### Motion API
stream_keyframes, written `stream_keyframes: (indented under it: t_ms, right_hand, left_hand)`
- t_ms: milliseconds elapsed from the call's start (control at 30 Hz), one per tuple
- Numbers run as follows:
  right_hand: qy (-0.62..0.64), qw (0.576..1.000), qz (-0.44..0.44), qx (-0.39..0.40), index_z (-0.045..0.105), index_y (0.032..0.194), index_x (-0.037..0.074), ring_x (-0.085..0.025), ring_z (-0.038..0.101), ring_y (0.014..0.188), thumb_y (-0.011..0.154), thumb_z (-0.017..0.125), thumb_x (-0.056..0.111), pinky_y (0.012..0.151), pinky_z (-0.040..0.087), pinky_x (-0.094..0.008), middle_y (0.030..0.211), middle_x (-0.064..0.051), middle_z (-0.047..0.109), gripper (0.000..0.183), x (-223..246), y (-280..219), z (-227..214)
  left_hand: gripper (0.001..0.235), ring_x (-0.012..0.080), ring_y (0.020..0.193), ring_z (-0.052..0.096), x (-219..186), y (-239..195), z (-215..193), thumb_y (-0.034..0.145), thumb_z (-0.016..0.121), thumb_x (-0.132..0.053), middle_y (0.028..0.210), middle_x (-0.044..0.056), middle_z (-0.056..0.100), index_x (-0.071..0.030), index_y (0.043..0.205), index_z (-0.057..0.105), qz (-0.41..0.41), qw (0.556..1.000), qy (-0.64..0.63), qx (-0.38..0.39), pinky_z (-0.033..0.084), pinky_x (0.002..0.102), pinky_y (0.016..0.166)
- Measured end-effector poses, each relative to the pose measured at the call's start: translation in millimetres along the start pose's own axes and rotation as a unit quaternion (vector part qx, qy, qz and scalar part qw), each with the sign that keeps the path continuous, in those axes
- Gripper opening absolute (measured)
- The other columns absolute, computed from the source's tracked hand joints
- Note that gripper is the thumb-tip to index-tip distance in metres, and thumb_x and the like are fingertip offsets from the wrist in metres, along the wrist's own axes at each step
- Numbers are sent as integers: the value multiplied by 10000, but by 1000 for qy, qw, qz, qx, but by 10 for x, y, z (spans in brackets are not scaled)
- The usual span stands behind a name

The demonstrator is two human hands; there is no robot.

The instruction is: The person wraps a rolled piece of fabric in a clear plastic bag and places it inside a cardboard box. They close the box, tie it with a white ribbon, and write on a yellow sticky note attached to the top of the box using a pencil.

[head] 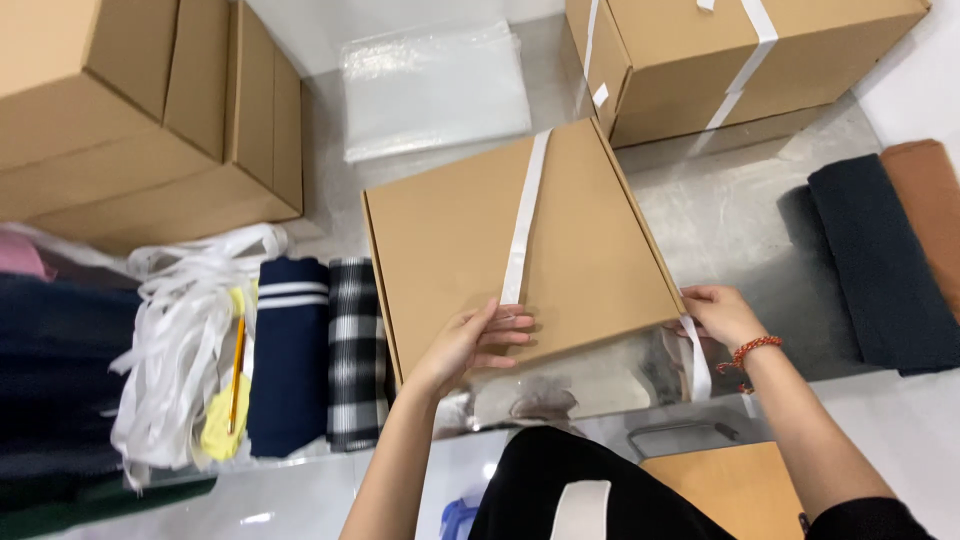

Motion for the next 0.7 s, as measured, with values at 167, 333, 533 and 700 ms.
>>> stream_keyframes:
  t_ms: [167,333,533,700]
  right_hand:
    - [43,999,-8,24,465,1477,-163,-392,751,912,1010,655,28,799,626,-488,1153,-362,718,539,-137,-402,136]
    - [67,997,-20,21,326,1598,-92,-445,747,875,1067,569,20,778,636,-565,1078,-390,713,594,-193,-695,288]
    - [67,998,-12,14,360,1601,-7,-423,767,809,1074,585,73,718,665,-542,1049,-347,740,578,-86,-760,328]
    - [39,999,-19,28,292,1614,-21,-503,748,770,1109,423,40,689,656,-593,1036,-413,715,525,40,-784,400]
  left_hand:
    - [666,324,1217,739,298,-86,52,1118,414,-483,1426,198,702,36,1509,555,-18,999,-8,-36,650,433,883]
    - [618,377,1041,792,499,-50,38,1121,426,-468,1316,224,745,-27,1540,532,-52,997,-1,-56,662,479,833]
    - [432,303,905,801,566,68,-1069,1024,618,-628,1146,116,788,-296,1228,803,18,947,193,-257,661,417,692]
    - [486,331,1234,631,-129,-549,-1547,1015,746,-314,1251,159,674,-47,1400,616,192,788,303,-501,503,444,1077]
Point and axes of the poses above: each hand's wrist, its own y-axis towards the middle knuckle, its own z-axis out of the palm, x = y × z, the point moved 10 cm from there along y, towards the middle knuckle
